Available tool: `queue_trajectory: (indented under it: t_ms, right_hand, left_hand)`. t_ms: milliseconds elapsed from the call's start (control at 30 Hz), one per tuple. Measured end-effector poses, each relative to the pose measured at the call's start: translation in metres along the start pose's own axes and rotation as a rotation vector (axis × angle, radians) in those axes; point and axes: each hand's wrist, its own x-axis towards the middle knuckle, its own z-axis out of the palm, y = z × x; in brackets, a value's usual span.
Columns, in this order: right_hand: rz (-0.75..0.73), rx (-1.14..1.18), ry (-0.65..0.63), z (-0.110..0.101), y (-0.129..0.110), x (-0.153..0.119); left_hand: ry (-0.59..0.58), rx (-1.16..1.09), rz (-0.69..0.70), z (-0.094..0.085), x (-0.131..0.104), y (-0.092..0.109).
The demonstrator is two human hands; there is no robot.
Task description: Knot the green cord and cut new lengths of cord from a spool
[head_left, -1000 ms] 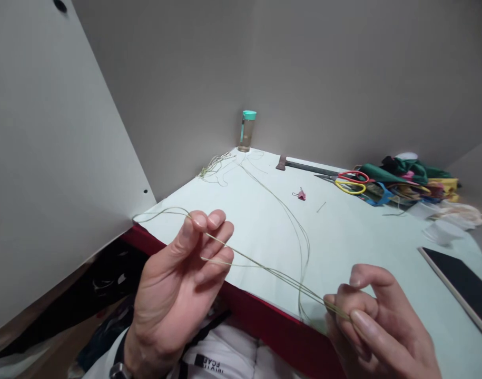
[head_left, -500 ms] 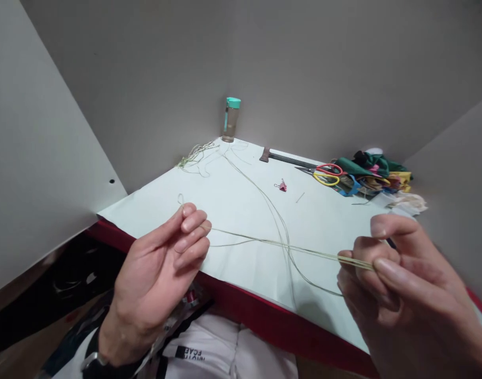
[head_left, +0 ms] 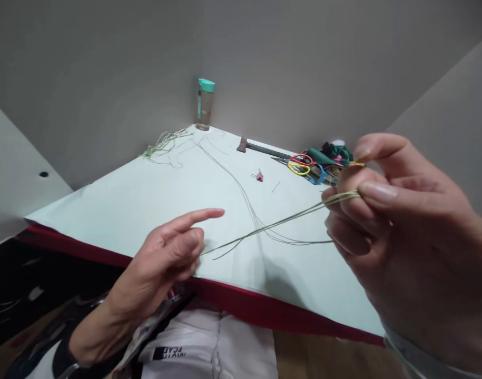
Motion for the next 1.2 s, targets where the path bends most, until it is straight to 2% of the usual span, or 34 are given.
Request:
queue_trajectory:
  t_ms: [67,133,267,367,433,600,733,867,1033,1200]
  right_hand:
    - [-0.007,-0.006,-0.015,0.003,-0.003,0.003]
    - [-0.017,0.000,-0.047,0.005,-0.004,0.006]
    - [-0.039,-0.006,-0.089,0.003,-0.005,0.009]
    - [-0.053,-0.021,-0.073,-0.002,-0.004,0.010]
    - [-0.040,-0.042,-0.030,-0.005,-0.003,0.010]
    - [-0.015,-0.037,0.029,-0.014,0.006,0.004]
    - [0.035,0.007,0.009,-0.024,0.025,0.001]
    - [0.133,0.067,-0.016,-0.031,0.054,0.000]
    - [0.215,0.058,-0.072,-0.028,0.090,-0.010]
    - [0.238,0.036,-0.124,-0.026,0.107,-0.020]
  left_hand:
    - [-0.082,0.153,-0.007,0.001,0.004,-0.002]
    - [-0.116,0.234,0.004,0.001,0.007,-0.004]
    - [-0.116,0.244,0.003,0.002,0.009,-0.003]
    - [-0.139,0.214,0.015,0.003,0.007,0.000]
    - [-0.120,0.198,0.045,0.005,0.005,0.002]
    - [0.026,0.128,0.125,0.011,-0.001,0.009]
    - [0.036,-0.006,0.088,0.017,-0.004,0.014]
    - [-0.014,-0.182,0.157,0.024,-0.004,0.016]
    - [-0.112,-0.359,0.244,0.039,0.000,0.017]
    - [-0.144,-0.402,0.224,0.053,0.004,0.019]
